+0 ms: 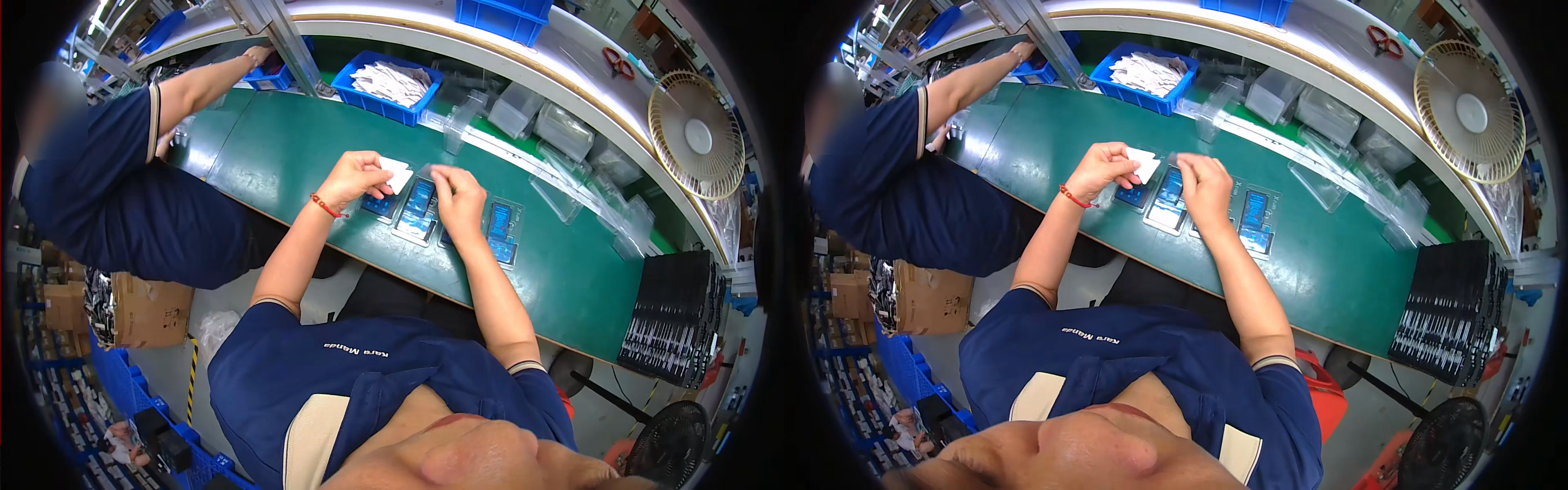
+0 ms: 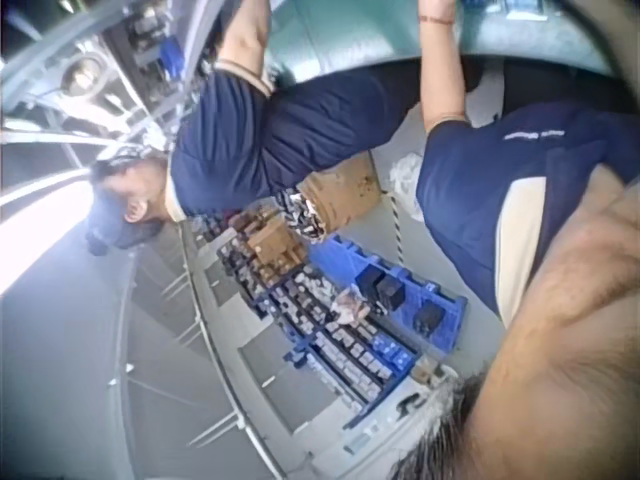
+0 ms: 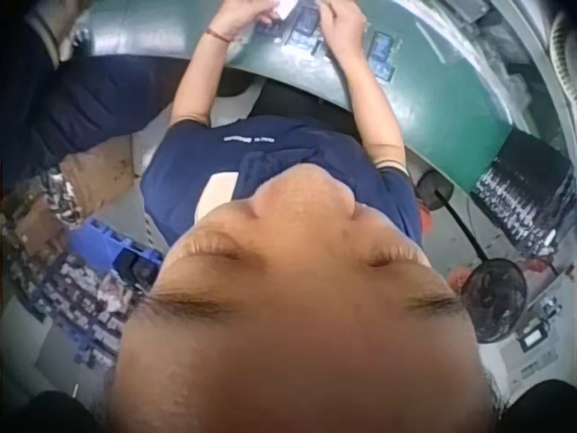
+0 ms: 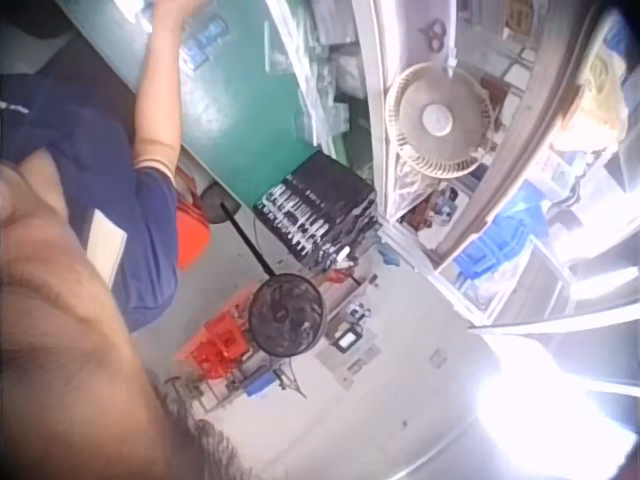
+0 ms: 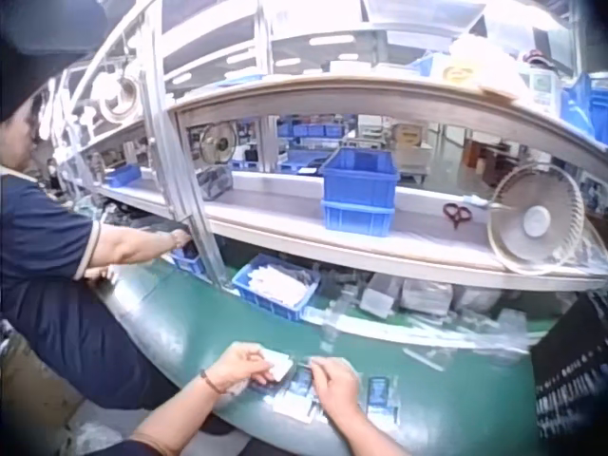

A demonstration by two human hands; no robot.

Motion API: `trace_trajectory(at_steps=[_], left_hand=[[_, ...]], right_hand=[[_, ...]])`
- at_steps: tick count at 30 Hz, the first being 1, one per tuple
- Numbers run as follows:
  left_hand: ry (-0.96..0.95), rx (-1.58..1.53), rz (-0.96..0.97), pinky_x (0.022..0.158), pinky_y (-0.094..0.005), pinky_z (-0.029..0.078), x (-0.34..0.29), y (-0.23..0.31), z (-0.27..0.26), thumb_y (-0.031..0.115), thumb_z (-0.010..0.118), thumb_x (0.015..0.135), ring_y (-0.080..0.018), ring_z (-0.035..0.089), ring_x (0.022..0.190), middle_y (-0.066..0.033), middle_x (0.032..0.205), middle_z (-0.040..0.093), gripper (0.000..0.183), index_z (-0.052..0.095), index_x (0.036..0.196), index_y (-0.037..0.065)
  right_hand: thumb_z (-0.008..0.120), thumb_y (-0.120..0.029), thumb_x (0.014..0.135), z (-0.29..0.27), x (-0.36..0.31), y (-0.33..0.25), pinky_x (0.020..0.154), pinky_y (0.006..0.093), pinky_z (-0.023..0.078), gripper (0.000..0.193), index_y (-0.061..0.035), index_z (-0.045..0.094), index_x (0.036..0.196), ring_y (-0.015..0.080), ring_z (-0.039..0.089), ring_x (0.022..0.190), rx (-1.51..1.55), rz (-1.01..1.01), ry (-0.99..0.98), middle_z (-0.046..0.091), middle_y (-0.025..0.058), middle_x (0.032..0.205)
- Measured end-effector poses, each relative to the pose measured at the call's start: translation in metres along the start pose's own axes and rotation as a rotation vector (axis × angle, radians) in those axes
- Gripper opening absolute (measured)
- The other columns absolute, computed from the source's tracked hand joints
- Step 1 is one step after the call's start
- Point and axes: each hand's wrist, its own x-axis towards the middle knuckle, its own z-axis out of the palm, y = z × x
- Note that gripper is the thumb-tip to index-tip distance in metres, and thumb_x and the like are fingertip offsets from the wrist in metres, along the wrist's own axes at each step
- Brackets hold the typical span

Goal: The person is assembling electronic components, specifically placing small screens into plastic housings.

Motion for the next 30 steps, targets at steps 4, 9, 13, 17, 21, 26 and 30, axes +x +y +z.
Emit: trace_trajectory(at_steps=[4, 9, 13, 17, 21, 26, 30], left_hand=[[0.089, -0.108, 0.011, 0.060, -0.0240, 0.057, -0.013, -0.009, 0.002, 0.005, 0.064, 0.087, -0.0175, 0.070, 0.078, -0.0124, 0.089, 0.068, 0.013, 0.059, 0.097, -0.002], [0.002, -0.170, 0.009, 0.061, -0.0244, 0.058, -0.020, -0.019, 0.031, 0.006, 0.062, 0.089, -0.0184, 0.070, 0.081, -0.0124, 0.095, 0.067, 0.019, 0.056, 0.106, -0.002], [0.087, 0.056, 0.023, 0.058, -0.0253, 0.055, -0.027, -0.019, 0.046, 0.010, 0.058, 0.093, -0.0141, 0.068, 0.076, -0.0077, 0.092, 0.068, 0.016, 0.060, 0.106, 0.001], [0.355, 0.715, 0.346, 0.056, -0.0329, 0.052, -0.031, -0.037, 0.029, 0.010, 0.060, 0.088, -0.0212, 0.066, 0.069, -0.0066, 0.084, 0.067, 0.012, 0.067, 0.096, 0.005], [0.447, 1.029, 0.573, 0.063, -0.0386, 0.052, -0.038, -0.041, 0.035, 0.006, 0.062, 0.084, -0.0314, 0.064, 0.073, -0.0102, 0.085, 0.065, 0.011, 0.069, 0.092, 0.006], [0.412, 0.826, 0.562, 0.068, -0.0402, 0.051, -0.031, -0.050, 0.015, 0.007, 0.063, 0.082, -0.0323, 0.063, 0.073, -0.0108, 0.083, 0.064, 0.011, 0.068, 0.092, 0.006], [0.216, 0.855, 0.076, 0.072, -0.0417, 0.051, -0.029, -0.026, 0.020, 0.013, 0.070, 0.079, -0.0322, 0.063, 0.083, -0.0141, 0.095, 0.060, 0.029, 0.064, 0.106, 0.007]], right_hand=[[0.068, -0.012, 0.073, -0.008, -0.025, 0.018, 0.081, 0.0387, 0.041, 0.012, -0.0083, 0.068, 0.084, 0.0226, 0.056, 0.084, -0.946, -0.821, -0.236, 0.064, 0.0028, 0.078], [0.073, -0.013, 0.078, -0.007, -0.030, 0.004, 0.073, 0.0325, 0.049, 0.023, -0.0023, 0.068, 0.098, 0.0178, 0.060, 0.077, -0.149, -0.176, -0.100, 0.067, 0.0072, 0.085], [0.066, -0.005, 0.084, -0.023, -0.030, 0.022, 0.069, 0.0240, 0.050, 0.018, -0.0011, 0.067, 0.102, 0.0092, 0.061, 0.074, 0.062, 0.037, -0.114, 0.069, 0.0055, 0.084], [0.065, -0.003, 0.081, -0.057, -0.043, 0.009, 0.073, 0.0304, 0.047, 0.014, -0.0039, 0.069, 0.095, 0.0166, 0.060, 0.072, -0.496, -0.313, 0.043, 0.066, 0.0066, 0.078], [0.067, -0.003, 0.072, -0.068, -0.056, 0.013, 0.077, 0.0377, 0.041, 0.019, -0.0066, 0.068, 0.090, 0.0231, 0.055, 0.076, -0.877, -0.747, 0.042, 0.063, 0.0054, 0.077], [0.066, -0.006, 0.069, -0.068, -0.059, 0.020, 0.078, 0.0383, 0.041, 0.022, -0.0066, 0.068, 0.091, 0.0214, 0.056, 0.080, -0.977, -0.813, 0.021, 0.063, 0.0039, 0.083], [0.071, -0.013, 0.069, -0.069, -0.061, 0.017, 0.081, 0.0402, 0.040, 0.022, -0.0052, 0.068, 0.090, 0.0234, 0.054, 0.085, -0.978, -0.743, -0.103, 0.061, 0.0061, 0.087]])
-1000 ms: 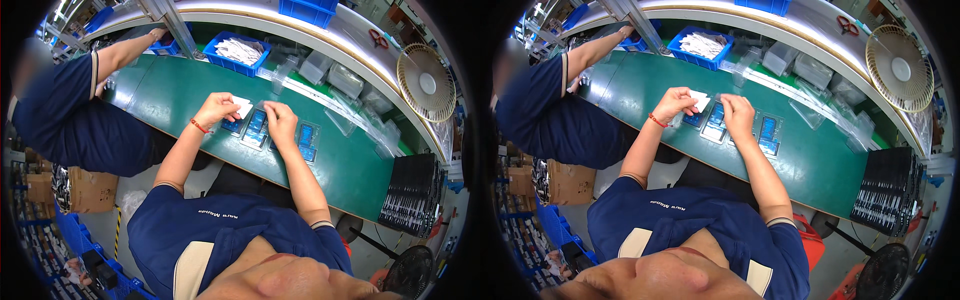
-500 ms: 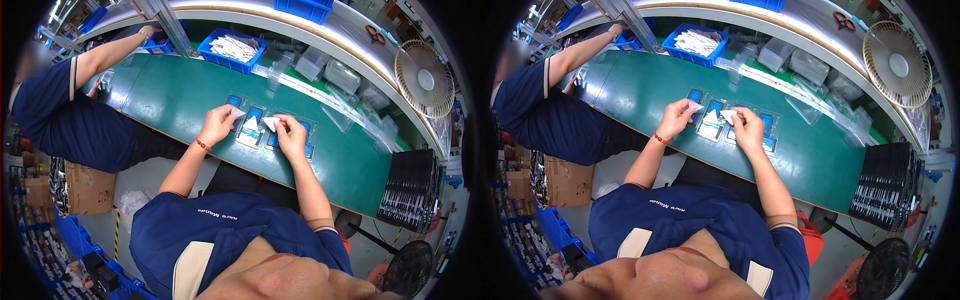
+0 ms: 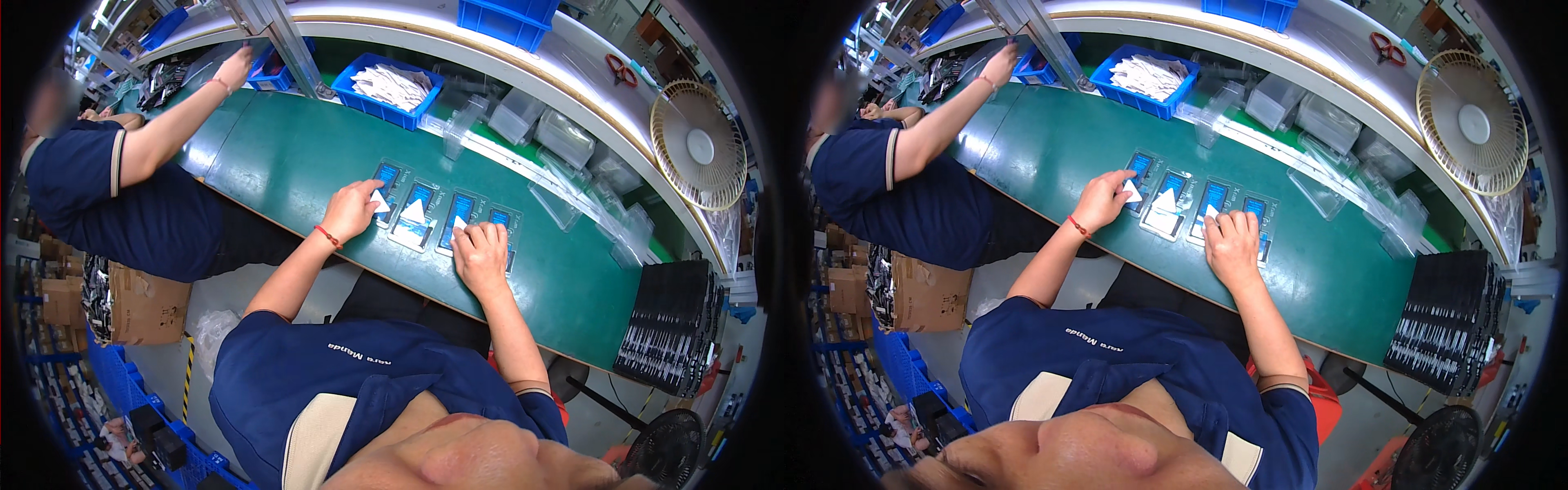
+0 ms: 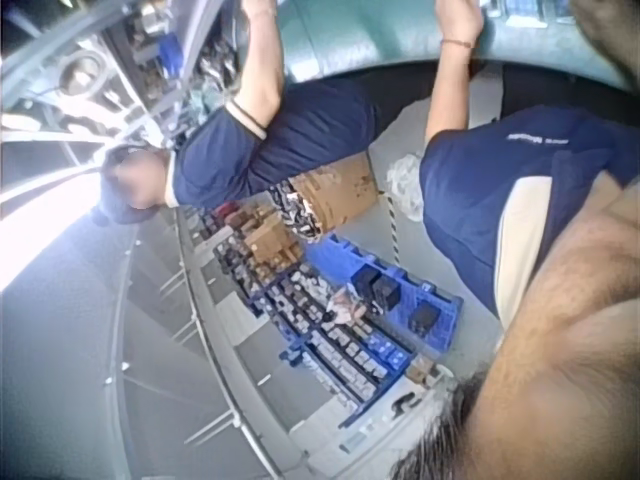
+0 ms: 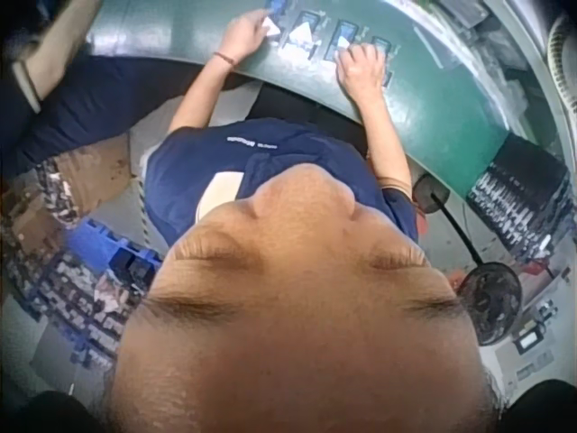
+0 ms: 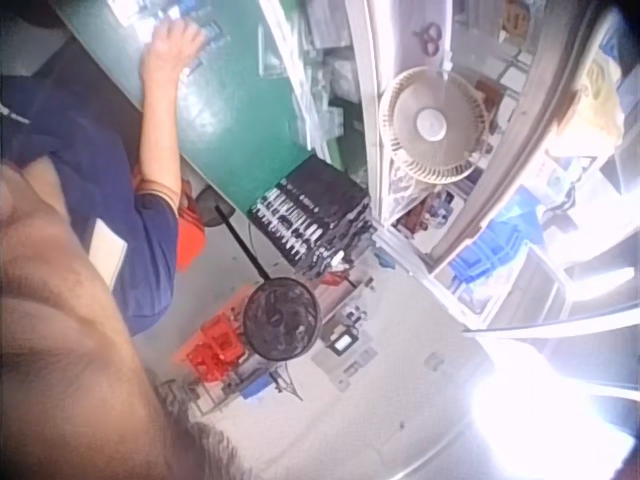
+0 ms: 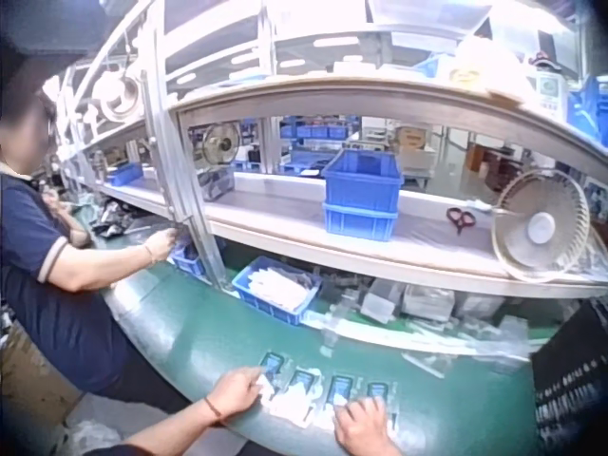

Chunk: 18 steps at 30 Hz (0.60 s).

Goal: The person is assembling electronic components, specifically placing small screens into plastic housings.

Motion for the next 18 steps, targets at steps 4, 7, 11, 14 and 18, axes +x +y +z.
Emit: trace_trajectory(at_steps=[4, 7, 11, 14, 18], left_hand=[[0.336, 0.258, 0.157, 0.076, -0.0449, 0.052, 0.016, 0.014, -0.015, 0.018, 0.074, 0.075, -0.0355, 0.062, 0.092, -0.0139, 0.111, 0.053, 0.054, 0.053, 0.126, 0.015], [0.496, 0.217, 0.267, 0.076, -0.0435, 0.052, 0.087, 0.013, -0.040, 0.027, 0.071, 0.078, -0.0339, 0.062, 0.091, -0.0163, 0.097, 0.061, 0.033, 0.066, 0.104, 0.008], [0.619, 0.224, 0.002, 0.080, -0.0420, 0.051, 0.182, 0.031, -0.070, 0.039, 0.072, 0.077, -0.0341, 0.064, 0.093, -0.0186, 0.094, 0.067, 0.037, 0.071, 0.090, 0.004], [0.407, 0.213, -0.322, 0.087, -0.0391, 0.050, 0.227, 0.026, -0.075, 0.044, 0.073, 0.075, -0.0337, 0.063, 0.101, -0.0198, 0.107, 0.067, 0.048, 0.071, 0.095, 0.001], [0.390, -0.024, -0.356, 0.087, -0.0342, 0.050, 0.247, -0.005, -0.075, 0.037, 0.074, 0.076, -0.0290, 0.065, 0.097, -0.0121, 0.102, 0.070, 0.032, 0.074, 0.090, 0.008]], right_hand=[[0.075, -0.020, 0.069, -0.003, 0.001, 0.001, 0.083, 0.0413, 0.039, 0.026, -0.0042, 0.067, 0.088, 0.0249, 0.053, 0.088, 0.103, 0.046, 0.019, 0.059, 0.0074, 0.090], [0.074, -0.016, 0.070, 0.001, 0.002, 0.000, 0.083, 0.0411, 0.039, 0.021, -0.0047, 0.067, 0.087, 0.0241, 0.053, 0.086, 0.124, 0.095, 0.102, 0.059, 0.0066, 0.087], [0.073, -0.010, 0.070, 0.004, 0.001, 0.001, 0.080, 0.0404, 0.039, 0.013, -0.0066, 0.064, 0.079, 0.0228, 0.054, 0.081, 0.164, 0.084, 0.151, 0.059, 0.0046, 0.079], [0.072, -0.009, 0.070, 0.005, -0.002, 0.002, 0.080, 0.0398, 0.038, 0.011, -0.0078, 0.063, 0.076, 0.0229, 0.054, 0.081, 0.156, 0.082, 0.164, 0.058, 0.0040, 0.078], [0.073, -0.007, 0.070, 0.003, -0.003, 0.002, 0.082, 0.0389, 0.039, 0.009, -0.0084, 0.065, 0.075, 0.0232, 0.054, 0.080, 0.183, 0.127, 0.157, 0.061, 0.0032, 0.078]])
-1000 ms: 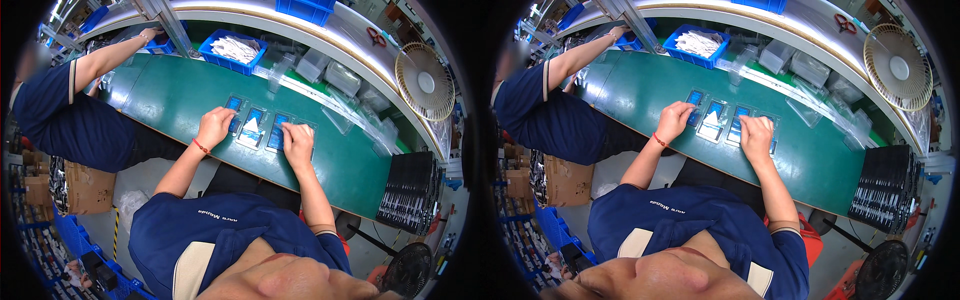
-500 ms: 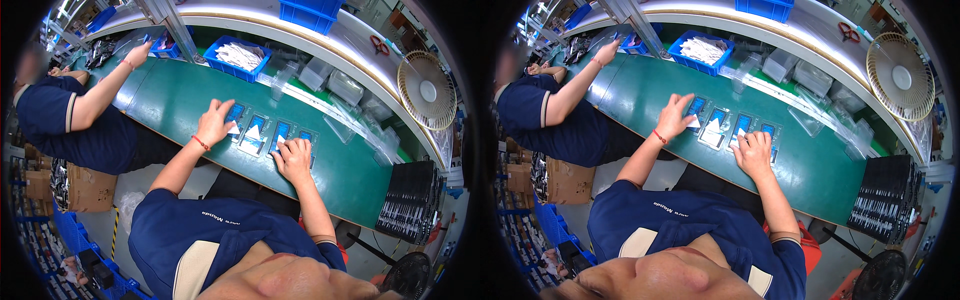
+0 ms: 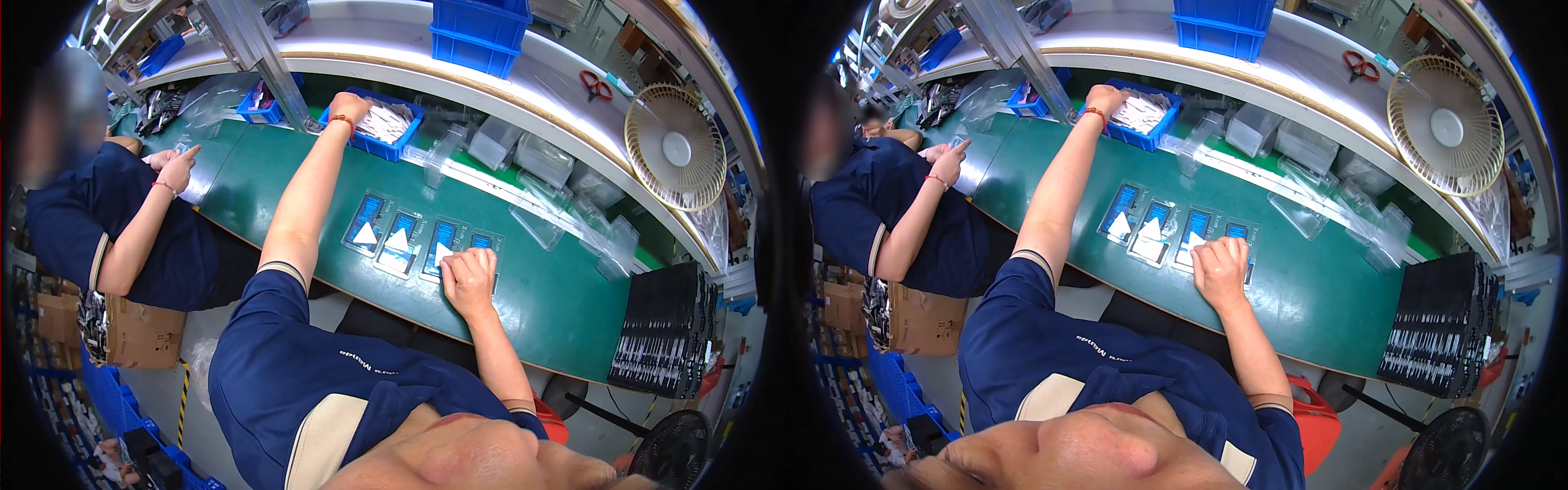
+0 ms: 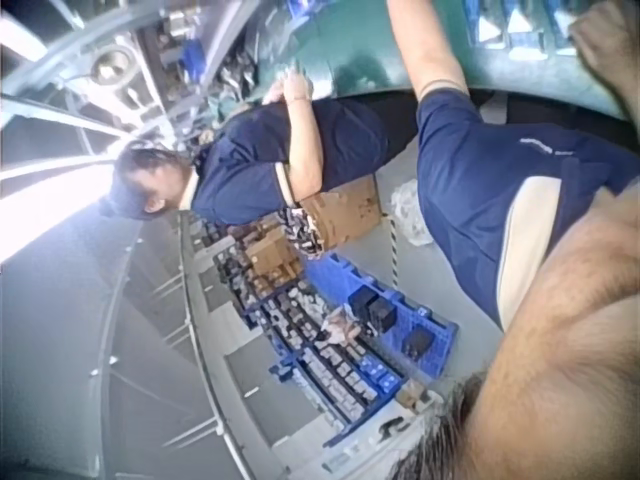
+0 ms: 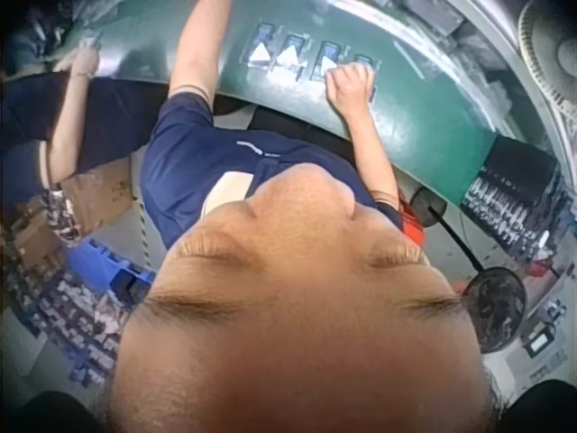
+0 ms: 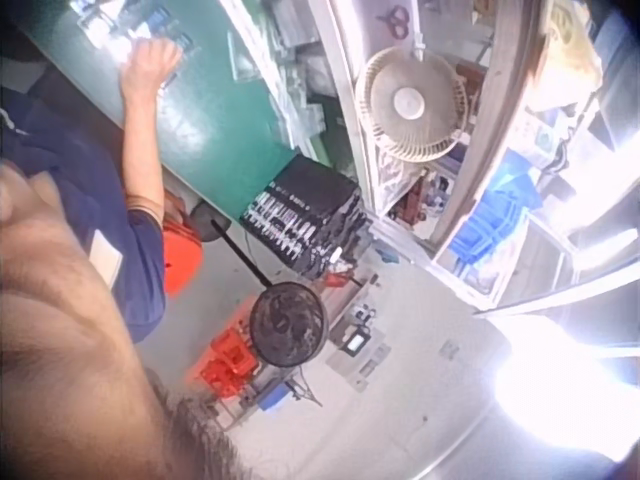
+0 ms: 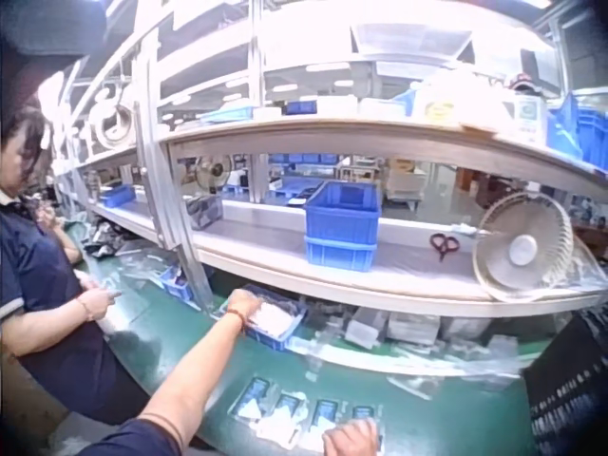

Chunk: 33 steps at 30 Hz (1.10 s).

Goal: The person is assembling electronic components, specifically placing small screens into plastic housings.

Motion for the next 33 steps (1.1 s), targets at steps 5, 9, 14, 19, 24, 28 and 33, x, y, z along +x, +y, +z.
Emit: trace_trajectory(at_steps=[5, 9, 14, 19, 24, 28, 33], left_hand=[[0.048, -0.629, -0.019, 0.050, -0.0300, 0.036, -0.012, -0.006, -0.022, 0.019, 0.076, 0.077, -0.0115, 0.045, 0.056, -0.0006, 0.069, 0.061, 0.014, 0.072, 0.077, 0.005], [0.164, -0.817, -0.086, 0.048, -0.0264, 0.033, -0.024, -0.008, -0.034, 0.020, 0.074, 0.080, -0.0082, 0.040, 0.054, 0.0019, 0.076, 0.061, 0.015, 0.071, 0.086, 0.006], [-0.228, -0.680, 0.243, 0.063, -0.0267, 0.047, -0.152, 0.012, -0.003, 0.015, 0.072, 0.081, -0.0092, 0.057, 0.066, 0.0001, 0.073, 0.066, 0.012, 0.072, 0.078, 0.004], [-0.354, -0.346, 0.529, 0.072, -0.0333, 0.047, -0.279, 0.033, 0.090, 0.015, 0.073, 0.074, -0.0216, 0.061, 0.070, -0.0078, 0.068, 0.065, 0.013, 0.069, 0.068, 0.004], [0.054, -0.032, 0.731, 0.084, -0.0401, 0.040, -0.319, 0.034, 0.098, 0.024, 0.074, 0.075, -0.0295, 0.052, 0.091, -0.0104, 0.104, 0.061, 0.031, 0.065, 0.099, 0.006], [0.128, 0.122, 0.687, 0.097, -0.0557, 0.029, -0.337, 0.017, 0.089, 0.045, 0.070, 0.077, -0.0418, 0.038, 0.121, -0.0236, 0.131, 0.043, 0.066, 0.051, 0.128, 0.008], [-0.086, 0.312, 0.565, 0.097, -0.0775, 0.008, -0.341, -0.004, 0.089, 0.068, 0.052, 0.080, -0.0525, 0.011, 0.138, -0.0319, 0.147, 0.022, 0.080, 0.040, 0.143, 0.021]], right_hand=[[0.072, -0.008, 0.070, -0.001, -0.002, 0.001, 0.080, 0.0394, 0.038, 0.010, -0.0093, 0.063, 0.075, 0.0226, 0.054, 0.080, 0.056, 0.003, 0.016, 0.057, 0.0030, 0.075], [0.072, -0.008, 0.071, -0.005, -0.001, 0.001, 0.081, 0.0396, 0.038, 0.010, -0.0088, 0.062, 0.074, 0.0232, 0.054, 0.081, 0.056, 0.037, 0.043, 0.059, 0.0033, 0.077], [0.068, -0.008, 0.079, -0.029, 0.006, 0.025, 0.078, 0.0364, 0.040, 0.007, -0.0063, 0.064, 0.075, 0.0249, 0.057, 0.078, 0.031, 0.327, 0.340, 0.065, 0.0065, 0.079], [0.069, -0.011, 0.083, -0.032, -0.011, 0.067, 0.072, 0.0324, 0.046, 0.008, -0.0038, 0.067, 0.080, 0.0206, 0.059, 0.075, 0.125, 0.592, 0.421, 0.066, 0.0063, 0.079], [0.071, -0.014, 0.083, -0.040, -0.027, 0.065, 0.061, 0.0292, 0.047, 0.014, -0.0015, 0.069, 0.088, 0.0151, 0.054, 0.062, 0.182, 0.834, 0.317, 0.065, 0.0080, 0.076], [0.065, -0.023, 0.087, -0.042, -0.031, 0.050, 0.061, 0.0316, 0.050, 0.023, -0.0006, 0.069, 0.092, 0.0186, 0.063, 0.062, 0.197, 0.945, 0.090, 0.067, 0.0120, 0.072], [0.062, -0.023, 0.090, -0.024, -0.026, 0.026, 0.063, 0.0327, 0.052, 0.026, 0.0016, 0.069, 0.096, 0.0194, 0.066, 0.066, 0.267, 0.861, -0.060, 0.068, 0.0147, 0.073]])
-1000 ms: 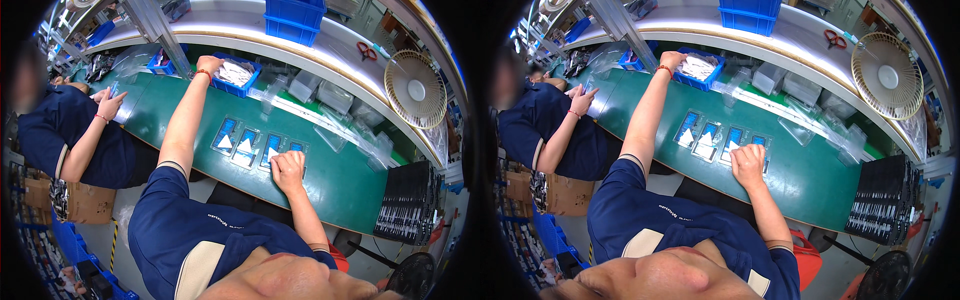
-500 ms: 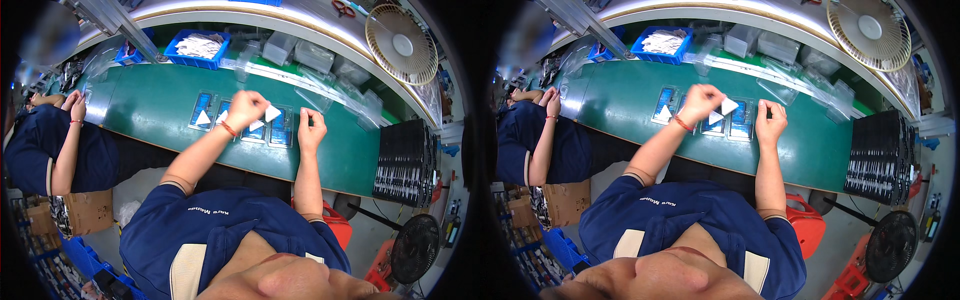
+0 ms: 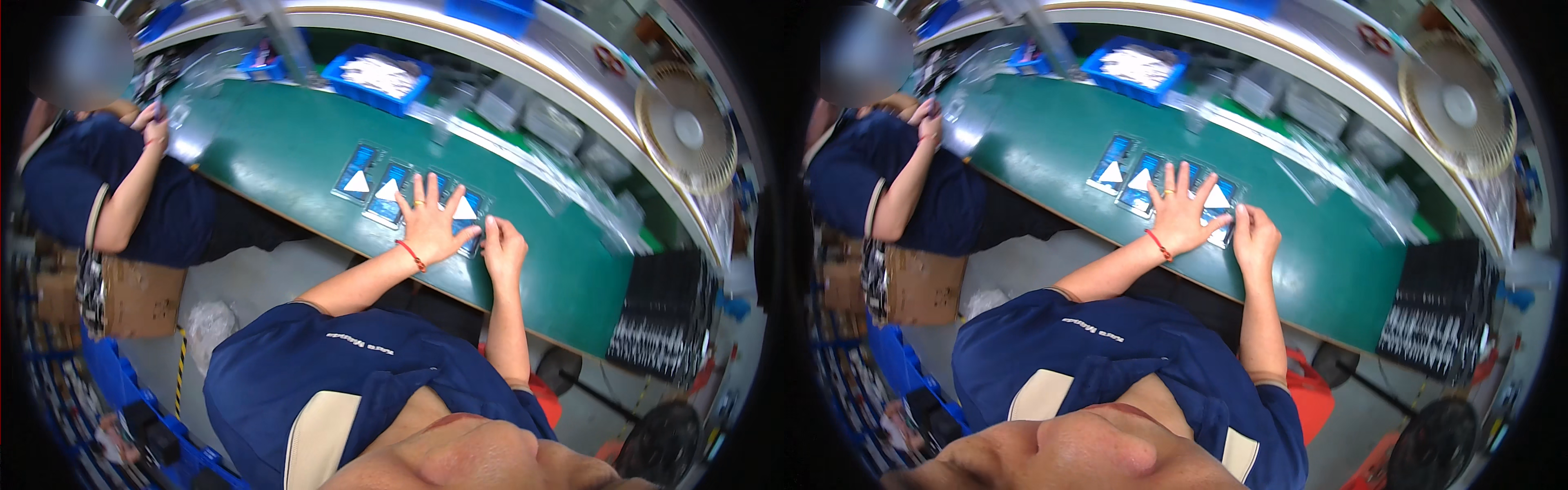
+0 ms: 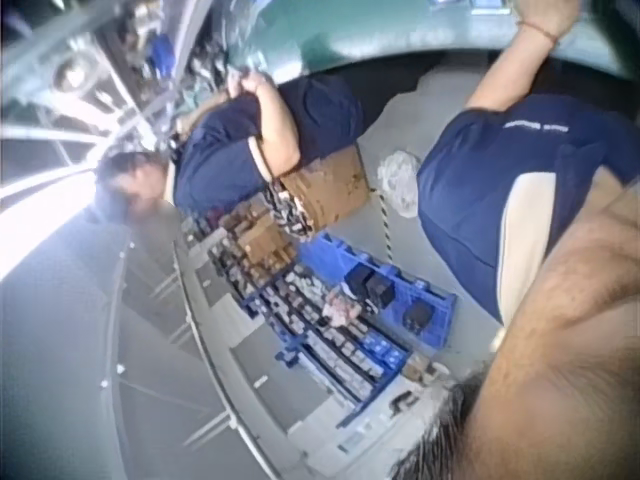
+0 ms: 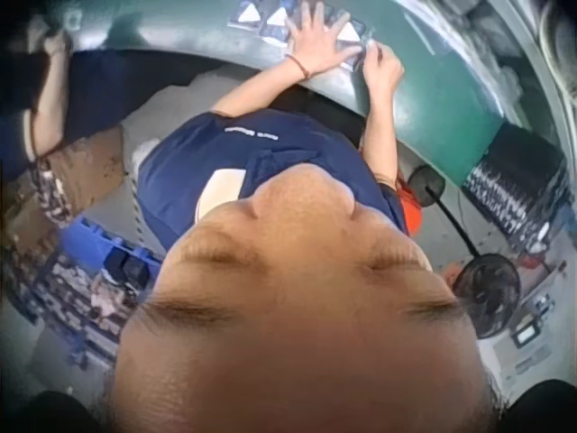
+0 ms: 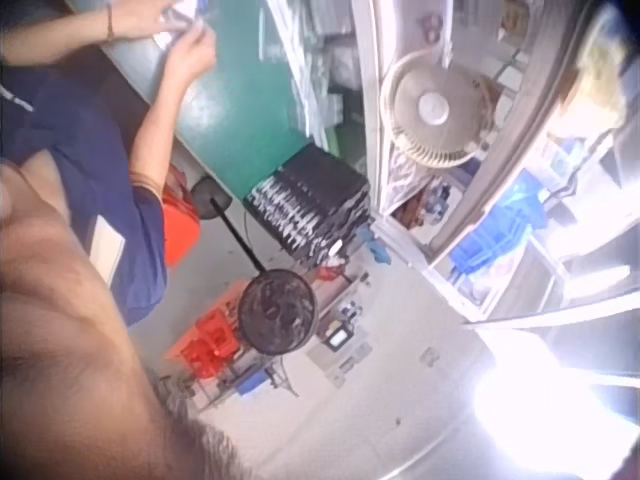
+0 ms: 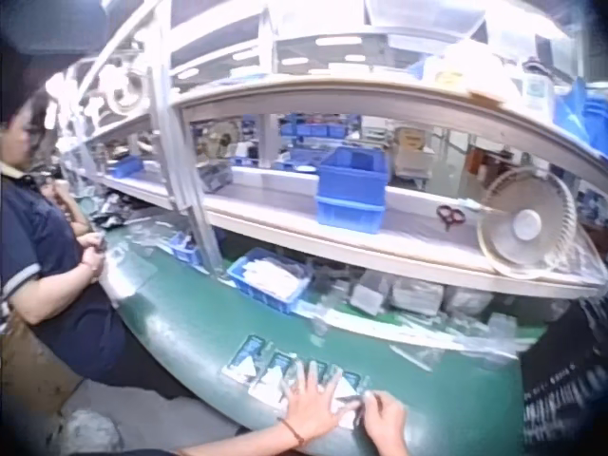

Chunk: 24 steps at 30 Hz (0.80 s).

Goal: The person is assembling electronic components, specifically placing small screens into plastic housings.

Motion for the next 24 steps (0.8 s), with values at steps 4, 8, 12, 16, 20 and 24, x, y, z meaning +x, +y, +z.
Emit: trace_trajectory(at_steps=[4, 8, 12, 16, 20, 24], left_hand=[[0.041, 0.070, -0.065, 0.098, -0.0766, 0.009, 0.002, -0.049, -0.012, 0.072, 0.053, 0.075, -0.0518, 0.011, 0.138, -0.0299, 0.148, 0.022, 0.085, 0.041, 0.142, 0.023], [0.039, 0.111, -0.102, 0.101, -0.0748, 0.010, 0.010, -0.122, -0.040, 0.076, 0.057, 0.068, -0.0492, 0.017, 0.138, -0.0266, 0.148, 0.026, 0.085, 0.045, 0.139, 0.030], [0.060, 0.177, -0.128, 0.104, -0.0720, 0.012, 0.023, -0.205, -0.068, 0.077, 0.057, 0.067, -0.0465, 0.021, 0.138, -0.0234, 0.148, 0.031, 0.084, 0.047, 0.137, 0.032], [0.036, 0.172, -0.182, 0.106, -0.0697, 0.011, 0.029, -0.282, -0.096, 0.076, 0.061, 0.066, -0.0435, 0.019, 0.140, -0.0207, 0.149, 0.030, 0.084, 0.047, 0.137, 0.034], [0.021, 0.234, -0.112, 0.106, -0.0659, 0.017, 0.050, -0.324, -0.106, 0.069, 0.065, 0.068, -0.0415, 0.022, 0.139, -0.0193, 0.148, 0.033, 0.079, 0.048, 0.136, 0.033], [0.303, 0.210, 0.063, 0.108, -0.0554, 0.022, 0.066, -0.280, -0.118, 0.050, 0.069, 0.075, -0.0420, 0.031, 0.133, -0.0211, 0.144, 0.037, 0.069, 0.050, 0.136, 0.023]], right_hand=[[0.059, -0.017, 0.093, 0.031, -0.009, -0.027, 0.065, 0.0278, 0.054, 0.029, 0.0052, 0.061, 0.112, 0.0148, 0.065, 0.074, 0.397, 0.142, -0.271, 0.068, 0.0130, 0.090], [0.060, -0.014, 0.092, 0.052, -0.011, -0.034, 0.082, 0.0284, 0.051, 0.037, 0.0011, 0.054, 0.125, 0.0164, 0.061, 0.097, 0.456, -0.003, -0.449, 0.061, 0.0144, 0.116], [0.063, -0.012, 0.089, 0.020, 0.001, -0.029, 0.086, 0.0293, 0.049, 0.038, -0.0021, 0.056, 0.124, 0.0172, 0.059, 0.099, 0.421, -0.132, -0.343, 0.062, 0.0124, 0.116], [0.064, -0.009, 0.087, -0.071, 0.016, -0.005, 0.086, 0.0294, 0.049, 0.034, -0.0027, 0.060, 0.120, 0.0168, 0.059, 0.099, 0.213, -0.174, -0.055, 0.063, 0.0097, 0.113], [0.064, -0.012, 0.088, -0.202, 0.000, 0.030, 0.082, 0.0285, 0.047, 0.034, 0.0007, 0.059, 0.120, 0.0168, 0.060, 0.098, -0.185, -0.266, 0.434, 0.064, 0.0109, 0.111], [0.064, -0.018, 0.088, -0.303, -0.034, 0.010, 0.093, 0.0399, 0.044, 0.030, -0.0019, 0.063, 0.113, 0.0323, 0.059, 0.105, -0.871, -0.309, 0.810, 0.064, 0.0167, 0.112]])
